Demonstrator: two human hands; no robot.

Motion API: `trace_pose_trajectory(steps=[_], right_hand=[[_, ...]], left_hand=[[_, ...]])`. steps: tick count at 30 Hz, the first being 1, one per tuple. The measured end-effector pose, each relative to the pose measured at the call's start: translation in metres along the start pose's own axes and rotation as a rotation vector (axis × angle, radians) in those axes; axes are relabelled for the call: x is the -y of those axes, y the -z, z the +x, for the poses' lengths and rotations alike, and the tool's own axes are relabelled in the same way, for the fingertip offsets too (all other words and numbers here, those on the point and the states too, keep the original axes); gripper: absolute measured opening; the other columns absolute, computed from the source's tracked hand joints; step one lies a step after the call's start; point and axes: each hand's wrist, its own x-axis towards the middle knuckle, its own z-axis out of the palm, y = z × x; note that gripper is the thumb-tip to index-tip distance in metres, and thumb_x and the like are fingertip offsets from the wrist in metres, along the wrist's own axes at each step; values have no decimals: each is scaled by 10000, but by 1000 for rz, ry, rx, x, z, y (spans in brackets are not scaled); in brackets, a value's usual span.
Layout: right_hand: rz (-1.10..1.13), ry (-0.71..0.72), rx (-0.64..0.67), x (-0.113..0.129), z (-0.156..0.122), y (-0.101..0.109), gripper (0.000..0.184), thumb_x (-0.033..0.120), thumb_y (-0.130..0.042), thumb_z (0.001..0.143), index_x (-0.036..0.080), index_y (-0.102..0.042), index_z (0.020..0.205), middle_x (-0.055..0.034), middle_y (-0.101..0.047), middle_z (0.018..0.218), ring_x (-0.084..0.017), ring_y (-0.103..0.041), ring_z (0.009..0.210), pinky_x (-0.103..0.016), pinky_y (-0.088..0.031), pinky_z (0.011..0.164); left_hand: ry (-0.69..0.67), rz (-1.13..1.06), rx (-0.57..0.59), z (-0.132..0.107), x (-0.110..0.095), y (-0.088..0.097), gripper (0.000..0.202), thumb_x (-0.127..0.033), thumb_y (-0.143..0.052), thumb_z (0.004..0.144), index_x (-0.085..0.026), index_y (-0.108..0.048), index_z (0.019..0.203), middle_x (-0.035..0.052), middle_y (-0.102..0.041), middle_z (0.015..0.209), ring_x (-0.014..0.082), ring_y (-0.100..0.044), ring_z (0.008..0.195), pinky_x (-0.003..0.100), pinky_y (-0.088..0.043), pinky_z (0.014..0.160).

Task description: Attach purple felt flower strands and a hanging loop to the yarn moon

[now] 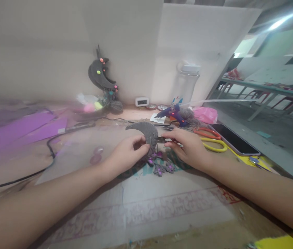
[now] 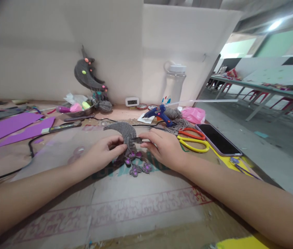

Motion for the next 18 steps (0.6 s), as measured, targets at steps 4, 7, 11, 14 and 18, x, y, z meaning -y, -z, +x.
trace_pose_trajectory(steps=[4,7,11,14,18], right_hand=[[-78,39,-4,0,1,0,207,287,-486,954,172,-635,1039,-52,-656,798,-170,-606,737,-267,-442,646],[-109,45,-9,0,2,0,212,282,-478,957,168,-644,1023,-51,-654,784,-170,-605,726,-268,-436,635],[-139,58,1,1,3,0,221,286,-469,961,166,-648,1012,-49,-652,771,-169,-602,720,-270,-427,628],[-175,75,8,2,3,0,236,295,-454,969,168,-650,1007,-41,-641,748,-163,-592,702,-264,-417,619],[-179,88,13,2,3,0,240,299,-453,969,170,-655,986,-36,-636,741,-161,-583,687,-262,-411,607]], left_hand=[[12,11,-12,0,-2,1,194,-335,-460,845,-199,-495,711,-37,-473,641,133,-466,624,239,-356,583],[26,-10,2,-2,-4,0,176,-338,-459,838,-202,-496,733,-36,-484,644,133,-471,612,234,-361,568],[49,-51,18,-3,-6,0,171,-331,-478,830,-205,-467,715,-45,-495,620,119,-476,566,224,-358,537],[62,-50,12,-3,-8,0,172,-325,-494,824,-203,-469,705,-49,-495,614,115,-474,557,223,-359,530],[54,-81,13,-3,-7,-1,154,-311,-487,831,-199,-482,726,-49,-485,625,115,-469,573,224,-364,546]])
